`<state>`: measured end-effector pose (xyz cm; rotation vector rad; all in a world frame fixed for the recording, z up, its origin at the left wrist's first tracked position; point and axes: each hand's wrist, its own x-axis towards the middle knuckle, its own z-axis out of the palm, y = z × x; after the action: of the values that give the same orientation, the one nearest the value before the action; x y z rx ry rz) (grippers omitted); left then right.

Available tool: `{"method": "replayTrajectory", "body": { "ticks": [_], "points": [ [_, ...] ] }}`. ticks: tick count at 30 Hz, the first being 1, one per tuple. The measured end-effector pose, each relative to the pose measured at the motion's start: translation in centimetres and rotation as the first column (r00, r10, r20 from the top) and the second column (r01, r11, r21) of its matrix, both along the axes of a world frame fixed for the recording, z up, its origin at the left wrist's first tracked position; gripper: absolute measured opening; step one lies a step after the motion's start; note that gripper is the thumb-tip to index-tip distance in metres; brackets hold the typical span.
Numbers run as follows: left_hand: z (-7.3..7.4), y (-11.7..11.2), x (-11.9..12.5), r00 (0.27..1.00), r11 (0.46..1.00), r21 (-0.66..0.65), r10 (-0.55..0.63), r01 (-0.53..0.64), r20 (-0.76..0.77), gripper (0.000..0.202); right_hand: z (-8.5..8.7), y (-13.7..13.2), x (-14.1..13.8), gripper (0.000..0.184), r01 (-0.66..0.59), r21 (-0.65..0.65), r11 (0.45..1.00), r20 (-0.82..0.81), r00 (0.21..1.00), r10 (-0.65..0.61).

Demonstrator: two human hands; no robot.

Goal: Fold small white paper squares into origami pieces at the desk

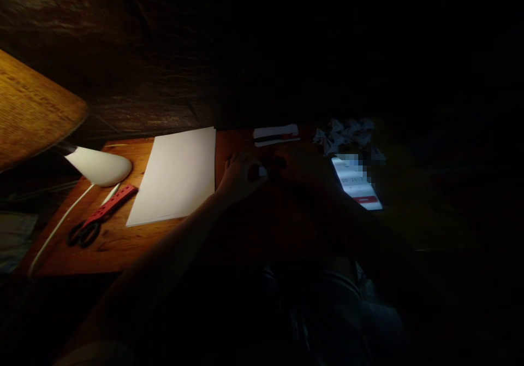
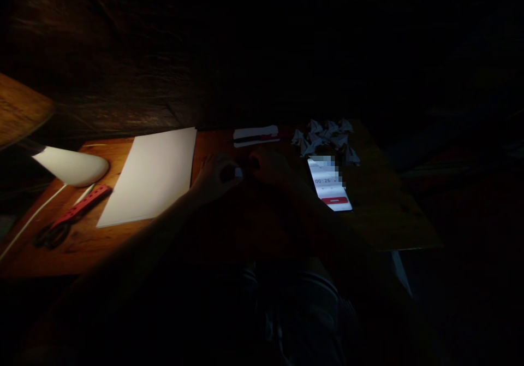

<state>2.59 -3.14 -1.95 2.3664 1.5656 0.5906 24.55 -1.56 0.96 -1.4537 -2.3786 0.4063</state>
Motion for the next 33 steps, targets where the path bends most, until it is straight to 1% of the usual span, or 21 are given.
{"method": "replayTrajectory", "body": {
  "ticks": [4,6,8,11,14,15,17,20,27,33],
  "points": [
    [-0.4,0.4,-0.1,0.994,1.000,-0.001,0.003,-0.003,0.109,0.030,-0.8,0.6,0.3,0.023,-0.066,0.014,0.998,-0.098,0.993,0.067],
    [-0.6,0.5,-0.1,0.976,1.000,-0.015,-0.020,0.024,0.218,0.031,-1.3,0.9,0.4,0.020,-0.128,0.014,0.992,-0.134,0.983,0.129],
    [-0.7,0.5,-0.1,0.938,0.998,-0.034,-0.043,0.058,0.344,0.028,-1.5,1.1,0.4,0.015,-0.170,0.007,0.985,-0.166,0.972,0.169],
    [-0.7,0.7,-0.1,0.874,0.998,-0.028,-0.040,0.061,0.484,0.024,-1.2,1.0,0.2,0.009,-0.168,0.005,0.986,-0.211,0.963,0.165],
    [-0.6,0.9,0.0,0.831,0.995,-0.066,-0.020,0.068,0.555,0.016,-0.4,0.4,0.0,0.006,-0.121,0.030,0.992,-0.255,0.959,0.125],
    [-0.6,1.0,0.0,0.824,0.993,-0.093,-0.011,0.077,0.567,0.012,-0.1,0.1,0.0,0.006,-0.098,0.040,0.994,-0.265,0.958,0.105],
    [-0.7,1.2,0.0,0.818,0.988,-0.129,0.004,0.086,0.575,0.015,0.5,-0.2,0.1,0.007,-0.067,0.056,0.996,-0.272,0.959,0.080],
    [-0.7,1.3,0.0,0.822,0.989,-0.132,0.018,0.070,0.570,0.018,0.6,-0.3,0.2,0.010,-0.081,0.060,0.995,-0.275,0.957,0.095],
    [-0.4,1.3,0.0,0.818,0.986,-0.163,0.061,0.041,0.572,0.017,-1.4,0.9,-0.1,0.008,-0.126,0.046,0.991,-0.372,0.918,0.134],
    [-0.1,1.5,-0.2,0.831,0.983,-0.176,0.053,0.055,0.554,0.026,-2.0,1.0,-0.3,0.020,-0.133,0.004,0.991,-0.484,0.867,0.118]
  ]
}}
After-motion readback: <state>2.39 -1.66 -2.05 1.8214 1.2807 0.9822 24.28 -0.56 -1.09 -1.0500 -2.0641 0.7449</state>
